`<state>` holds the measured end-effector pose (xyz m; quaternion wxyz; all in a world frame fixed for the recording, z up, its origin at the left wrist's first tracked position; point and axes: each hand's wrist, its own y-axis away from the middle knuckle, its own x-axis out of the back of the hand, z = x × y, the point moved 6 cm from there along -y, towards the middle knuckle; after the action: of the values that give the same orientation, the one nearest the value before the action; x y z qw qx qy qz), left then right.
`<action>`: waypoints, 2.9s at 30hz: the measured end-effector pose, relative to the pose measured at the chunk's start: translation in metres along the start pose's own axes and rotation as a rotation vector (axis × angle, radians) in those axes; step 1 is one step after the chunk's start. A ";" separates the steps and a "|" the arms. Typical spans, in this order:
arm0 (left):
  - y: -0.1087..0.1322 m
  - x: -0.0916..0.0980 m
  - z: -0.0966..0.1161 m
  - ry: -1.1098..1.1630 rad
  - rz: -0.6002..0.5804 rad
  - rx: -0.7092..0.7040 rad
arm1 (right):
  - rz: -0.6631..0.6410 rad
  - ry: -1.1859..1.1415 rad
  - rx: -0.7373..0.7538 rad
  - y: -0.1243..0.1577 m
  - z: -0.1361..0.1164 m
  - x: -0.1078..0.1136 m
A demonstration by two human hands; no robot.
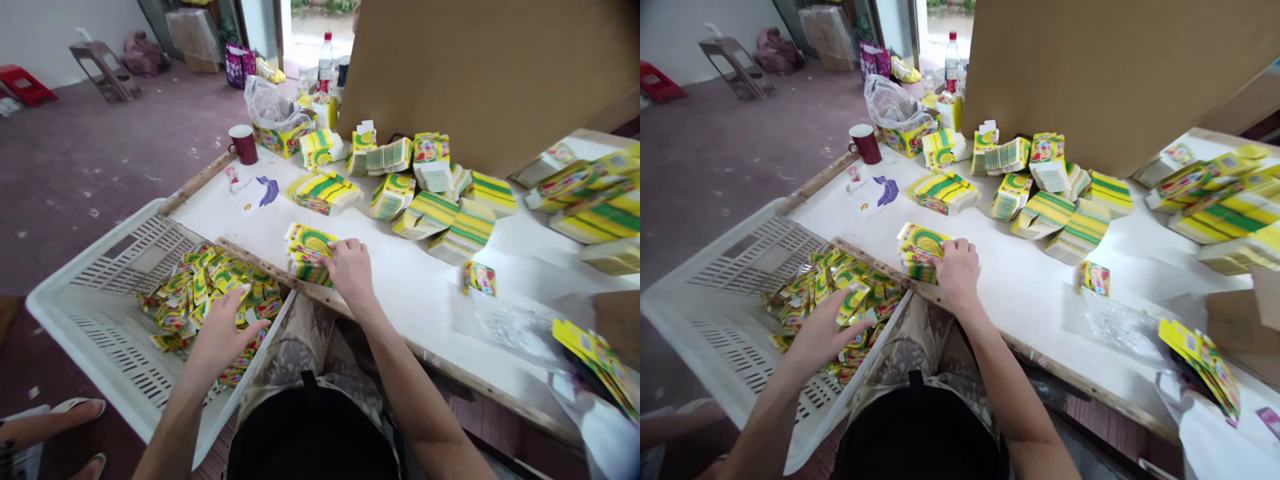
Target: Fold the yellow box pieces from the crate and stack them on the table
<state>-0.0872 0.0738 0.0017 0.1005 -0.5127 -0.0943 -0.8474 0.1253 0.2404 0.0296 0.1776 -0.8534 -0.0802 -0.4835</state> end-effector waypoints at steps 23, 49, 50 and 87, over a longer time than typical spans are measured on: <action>-0.030 -0.039 0.096 1.919 0.375 0.198 | -0.312 -0.974 -0.060 0.098 -0.046 -0.010; -0.011 -0.057 0.068 1.480 -0.044 0.175 | -0.400 -1.450 -0.359 0.094 -0.016 -0.013; -0.011 -0.057 0.067 1.474 -0.040 0.181 | -0.403 -1.448 -0.362 0.095 -0.017 -0.014; -0.009 -0.059 0.064 1.405 0.044 0.208 | -0.228 -1.067 -0.306 0.091 -0.005 -0.009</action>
<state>-0.0085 0.1035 -0.0223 0.2032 0.1658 -0.0772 -0.9619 0.1449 0.1545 0.0031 -0.0664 -0.9815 -0.1796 -0.0075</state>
